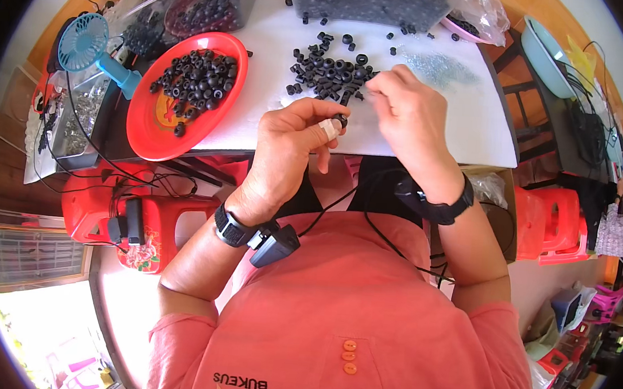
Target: Assembling small black rings onto white plastic components at a workstation.
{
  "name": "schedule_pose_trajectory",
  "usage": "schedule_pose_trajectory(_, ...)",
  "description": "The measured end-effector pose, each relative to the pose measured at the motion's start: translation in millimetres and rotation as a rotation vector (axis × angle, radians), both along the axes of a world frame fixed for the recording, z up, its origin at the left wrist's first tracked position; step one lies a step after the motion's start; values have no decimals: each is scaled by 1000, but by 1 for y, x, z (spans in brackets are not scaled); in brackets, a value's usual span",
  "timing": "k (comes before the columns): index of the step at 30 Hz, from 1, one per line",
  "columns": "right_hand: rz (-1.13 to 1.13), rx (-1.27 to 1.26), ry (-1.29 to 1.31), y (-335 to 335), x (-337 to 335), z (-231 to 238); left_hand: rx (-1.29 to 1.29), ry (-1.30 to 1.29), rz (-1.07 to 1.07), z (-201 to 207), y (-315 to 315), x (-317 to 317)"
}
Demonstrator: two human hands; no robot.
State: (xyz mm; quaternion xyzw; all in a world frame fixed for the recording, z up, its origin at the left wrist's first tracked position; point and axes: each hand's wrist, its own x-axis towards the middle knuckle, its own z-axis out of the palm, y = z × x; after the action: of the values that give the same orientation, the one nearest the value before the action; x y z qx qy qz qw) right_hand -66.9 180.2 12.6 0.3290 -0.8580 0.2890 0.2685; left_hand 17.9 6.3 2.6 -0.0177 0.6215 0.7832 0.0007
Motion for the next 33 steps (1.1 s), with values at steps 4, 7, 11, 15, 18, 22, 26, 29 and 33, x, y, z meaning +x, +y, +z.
schedule_pose_trajectory(4, -101, 231, 88, -13, -10, -14, 28, -14, -21, -1, -2, 1)
schedule_pose_trajectory(7, -121, 279, 64, -11, -9, -12, 98, 5, -25, -3, -3, 1)
schedule_pose_trajectory(11, -71, 313, -40, 5, 1, 5, 114, 2, -37, -3, -7, 3)
schedule_pose_trajectory(15, -45, 385, -48, 9, 0, 3, 106, 21, -32, -3, -4, 2)
schedule_pose_trajectory(18, -63, 484, 1, 0, 2, 8, 89, 10, -13, -3, -3, 3)
schedule_pose_trajectory(22, -46, 552, 12, 2, 2, 9, 105, -1, 0, -2, -3, 3)
schedule_pose_trajectory(26, -78, 464, 33, 17, 2, 3, 125, 29, -14, 3, 0, 4)
schedule_pose_trajectory(29, -95, 417, 63, 27, 1, -3, 125, 32, -39, 5, 7, 0)
schedule_pose_trajectory(33, -63, 322, 117, 29, 1, -11, 130, 43, -62, 2, 18, -17)
